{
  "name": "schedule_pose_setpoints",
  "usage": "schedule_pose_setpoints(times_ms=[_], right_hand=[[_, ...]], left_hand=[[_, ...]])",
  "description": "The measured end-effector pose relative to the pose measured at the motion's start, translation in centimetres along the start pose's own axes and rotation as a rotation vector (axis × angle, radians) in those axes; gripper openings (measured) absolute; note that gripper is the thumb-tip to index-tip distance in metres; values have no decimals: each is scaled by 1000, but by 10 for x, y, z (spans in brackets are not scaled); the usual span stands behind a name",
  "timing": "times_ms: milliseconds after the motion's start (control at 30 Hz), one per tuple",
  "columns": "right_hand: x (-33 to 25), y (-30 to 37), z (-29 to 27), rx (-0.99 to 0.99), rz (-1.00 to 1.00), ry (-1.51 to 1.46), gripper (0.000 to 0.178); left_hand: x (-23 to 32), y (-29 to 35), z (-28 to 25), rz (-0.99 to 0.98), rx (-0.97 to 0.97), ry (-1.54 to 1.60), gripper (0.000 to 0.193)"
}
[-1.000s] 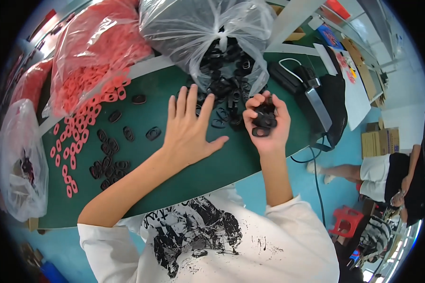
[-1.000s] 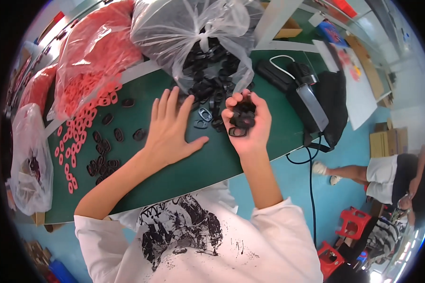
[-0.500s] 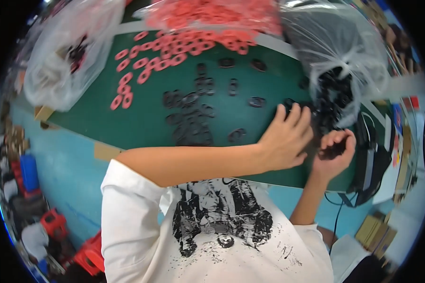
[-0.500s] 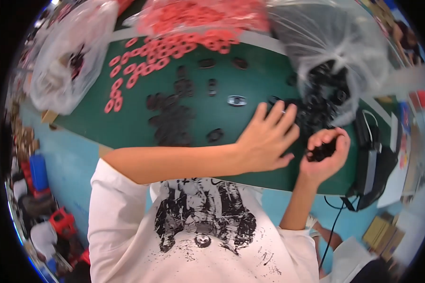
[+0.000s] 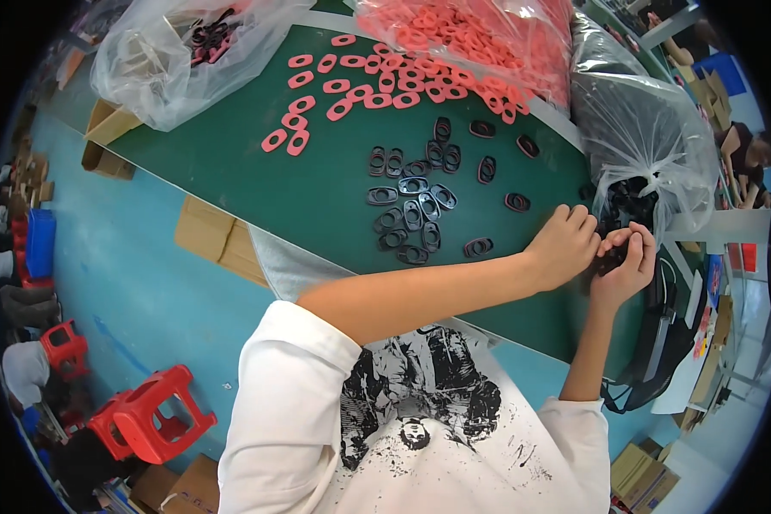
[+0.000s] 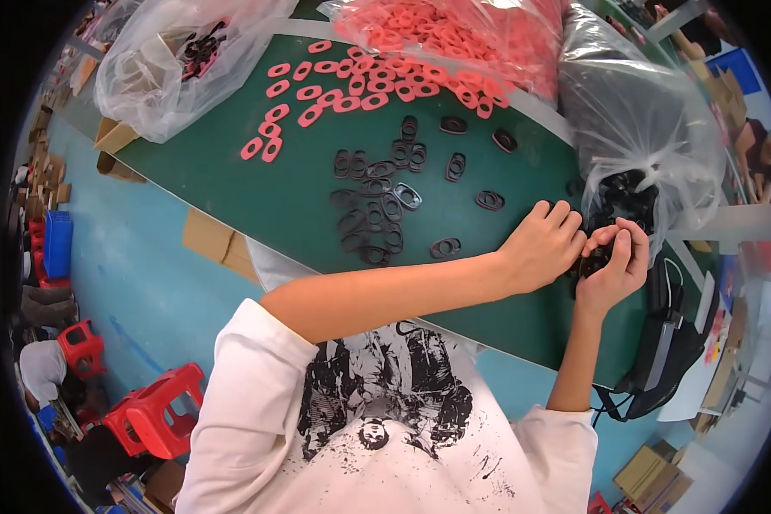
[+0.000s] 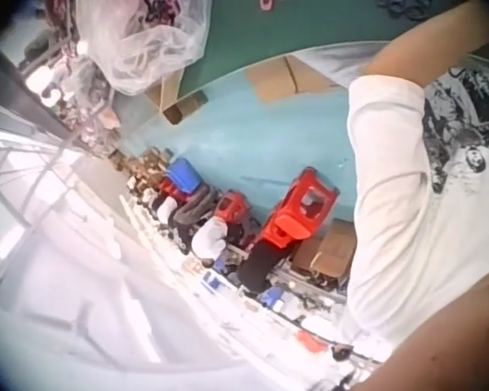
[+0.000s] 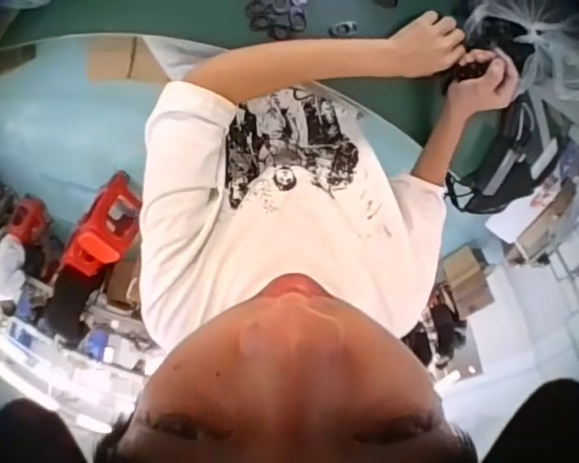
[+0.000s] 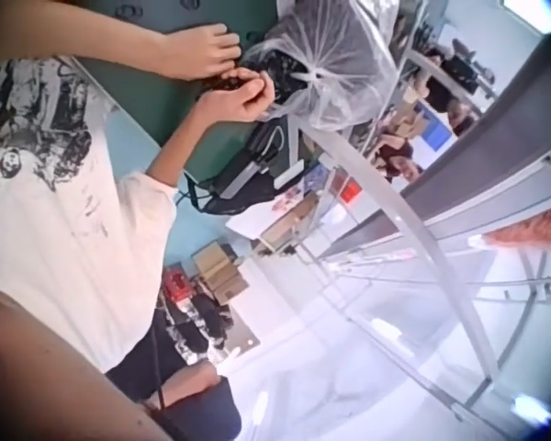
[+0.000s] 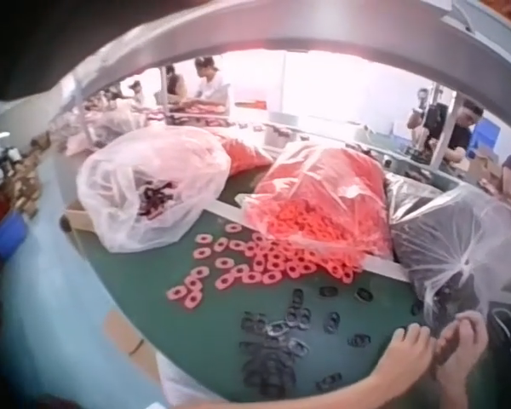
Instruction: The person assembles small pink and black plastic components by hand.
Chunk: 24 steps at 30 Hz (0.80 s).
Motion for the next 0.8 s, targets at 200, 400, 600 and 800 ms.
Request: schedule_pose_setpoints(times_ms=[200,400,600,800], right_hand=[[5,3,15,-39,-160,503,12],[-29,13,50,-297,-645,984,19],[-16,-4,28,-152,-226,648,20],[-17,15,16,-152,-83,619,19]], left_hand=[[20,12,-97,22,269,219,22],[-35,76,-196,-199,287,301,21],[-15,70,-161,-167,83,372,29],[-16,57,-173,-241,-33,196,67]])
Point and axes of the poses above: each hand's wrist, its own y-axis away from the middle knuckle, its own z-axis out of the palm, x = y × z, the point moved 6 cm from there along -y, towards the middle knuckle, and after that the axes turned 15 degrees about y, right-handed, at the moved point
